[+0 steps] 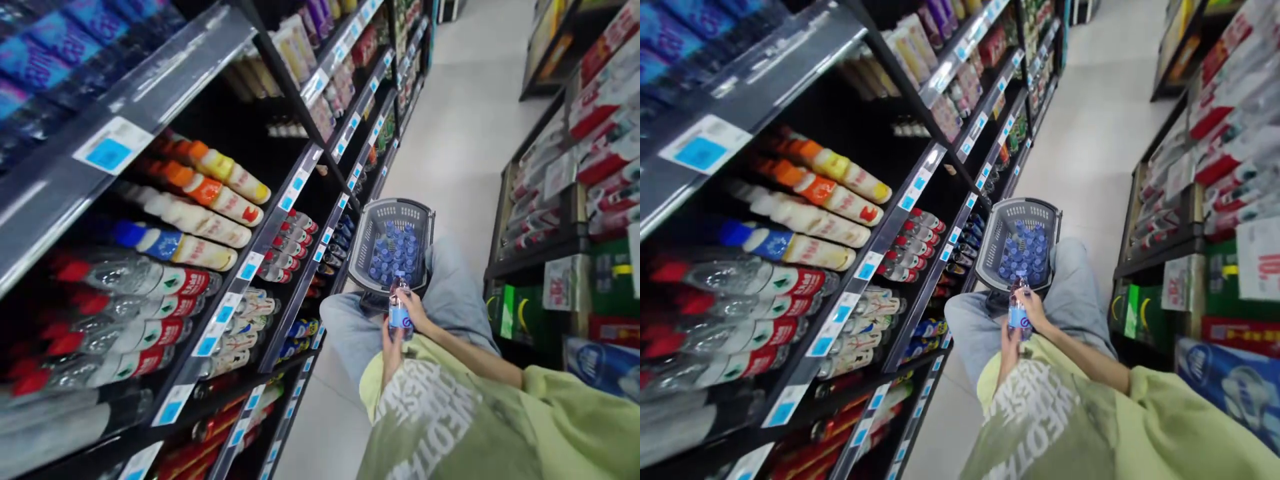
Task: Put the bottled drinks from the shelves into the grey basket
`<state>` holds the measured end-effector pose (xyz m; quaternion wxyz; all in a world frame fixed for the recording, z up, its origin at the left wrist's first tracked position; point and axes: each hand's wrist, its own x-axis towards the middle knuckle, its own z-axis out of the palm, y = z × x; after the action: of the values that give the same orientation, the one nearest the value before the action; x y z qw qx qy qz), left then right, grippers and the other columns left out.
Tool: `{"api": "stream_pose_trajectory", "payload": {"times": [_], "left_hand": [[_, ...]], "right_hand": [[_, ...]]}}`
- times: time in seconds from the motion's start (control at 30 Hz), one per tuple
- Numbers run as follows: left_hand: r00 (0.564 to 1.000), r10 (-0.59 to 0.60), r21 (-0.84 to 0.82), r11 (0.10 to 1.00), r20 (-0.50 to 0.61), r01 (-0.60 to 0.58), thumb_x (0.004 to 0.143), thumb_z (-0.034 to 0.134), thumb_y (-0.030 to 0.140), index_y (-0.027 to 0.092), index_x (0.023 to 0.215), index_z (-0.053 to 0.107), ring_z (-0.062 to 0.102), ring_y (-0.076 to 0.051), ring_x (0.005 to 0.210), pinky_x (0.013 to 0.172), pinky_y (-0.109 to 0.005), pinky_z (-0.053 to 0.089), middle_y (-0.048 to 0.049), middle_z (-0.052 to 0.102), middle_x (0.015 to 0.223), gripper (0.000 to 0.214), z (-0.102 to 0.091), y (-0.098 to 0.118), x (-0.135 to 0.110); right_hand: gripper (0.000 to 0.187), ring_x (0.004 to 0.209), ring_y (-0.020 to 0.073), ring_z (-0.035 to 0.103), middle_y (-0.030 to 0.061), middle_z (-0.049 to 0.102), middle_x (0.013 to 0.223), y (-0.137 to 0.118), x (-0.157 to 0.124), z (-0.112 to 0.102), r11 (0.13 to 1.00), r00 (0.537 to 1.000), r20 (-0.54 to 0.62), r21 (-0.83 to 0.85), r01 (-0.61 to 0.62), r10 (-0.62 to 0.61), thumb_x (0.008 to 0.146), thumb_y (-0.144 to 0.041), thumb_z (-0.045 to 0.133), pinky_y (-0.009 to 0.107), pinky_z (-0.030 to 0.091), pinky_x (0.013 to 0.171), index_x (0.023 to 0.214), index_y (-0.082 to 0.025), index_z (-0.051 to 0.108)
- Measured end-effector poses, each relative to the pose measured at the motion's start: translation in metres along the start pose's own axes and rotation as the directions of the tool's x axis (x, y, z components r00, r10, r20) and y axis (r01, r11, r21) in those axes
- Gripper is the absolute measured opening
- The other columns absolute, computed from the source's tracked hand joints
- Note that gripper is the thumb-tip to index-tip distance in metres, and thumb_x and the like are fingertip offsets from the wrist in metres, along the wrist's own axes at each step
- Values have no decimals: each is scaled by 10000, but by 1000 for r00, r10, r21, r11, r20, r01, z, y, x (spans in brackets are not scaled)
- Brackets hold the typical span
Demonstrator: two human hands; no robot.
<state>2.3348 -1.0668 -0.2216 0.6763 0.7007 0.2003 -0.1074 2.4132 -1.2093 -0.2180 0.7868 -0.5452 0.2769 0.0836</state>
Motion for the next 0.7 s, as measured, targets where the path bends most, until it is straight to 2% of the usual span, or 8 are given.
{"api": "stream_pose_trajectory", "payload": {"times": [0.03, 0.1, 0.3, 0.5, 0.63, 0.7], "left_hand": [[997, 10, 0, 1000, 82, -10, 794, 891, 565, 267, 1498, 580, 677, -388, 1358, 1168, -552, 537, -186, 673, 1478, 826, 7, -6, -9], [986, 14, 13, 1000, 167, -17, 742, 956, 466, 265, 1560, 508, 673, -354, 1365, 1210, -527, 503, -181, 643, 1523, 955, 14, -7, -13], [988, -33, 50, 998, 148, 26, 611, 1006, 432, 202, 1474, 529, 725, -319, 1197, 1133, -505, 535, -171, 704, 1379, 1012, 13, 7, 15], [990, 5, 104, 994, 141, -20, 659, 983, 502, 206, 1514, 519, 695, -333, 1270, 1139, -502, 531, -169, 684, 1412, 1017, 15, 9, 15], [980, 11, 113, 993, 197, -34, 731, 922, 594, 222, 1453, 590, 684, -347, 1262, 1098, -479, 563, -140, 691, 1373, 878, 7, 19, 12], [973, -25, 141, 990, 230, -8, 793, 866, 633, 242, 1406, 630, 689, -340, 1223, 1068, -471, 580, -122, 704, 1309, 764, 2, 22, 6]], "right_hand": [[649, 777, 249, 711, 56, 791, 816, 0, 0, -1, 1000, 1000, -9, -6, -12, 12, 660, -801, 864, 336, 540, 727, 892, -203, 765], [635, 807, 251, 727, 53, 799, 839, -1, 2, -2, 1000, 999, -30, 12, -29, 29, 677, -782, 862, 339, 549, 759, 929, -208, 764], [557, 829, 214, 731, 3, 802, 864, -5, 10, -3, 985, 995, -94, 170, -25, 41, 643, -640, 950, 299, 580, 767, 961, -232, 743], [548, 768, 188, 745, -12, 796, 836, -13, 9, -1, 933, 989, -21, 334, -133, 148, 634, -576, 1000, 275, 610, 712, 958, -220, 738], [486, 754, 232, 786, 43, 820, 871, -33, 12, -4, 812, 960, 124, 513, -279, 252, 803, -641, 880, 335, 652, 669, 997, -222, 729], [425, 755, 231, 797, 64, 833, 921, -42, 16, -10, 762, 948, 137, 567, -313, 288, 869, -617, 822, 338, 661, 656, 988, -221, 724]]}}
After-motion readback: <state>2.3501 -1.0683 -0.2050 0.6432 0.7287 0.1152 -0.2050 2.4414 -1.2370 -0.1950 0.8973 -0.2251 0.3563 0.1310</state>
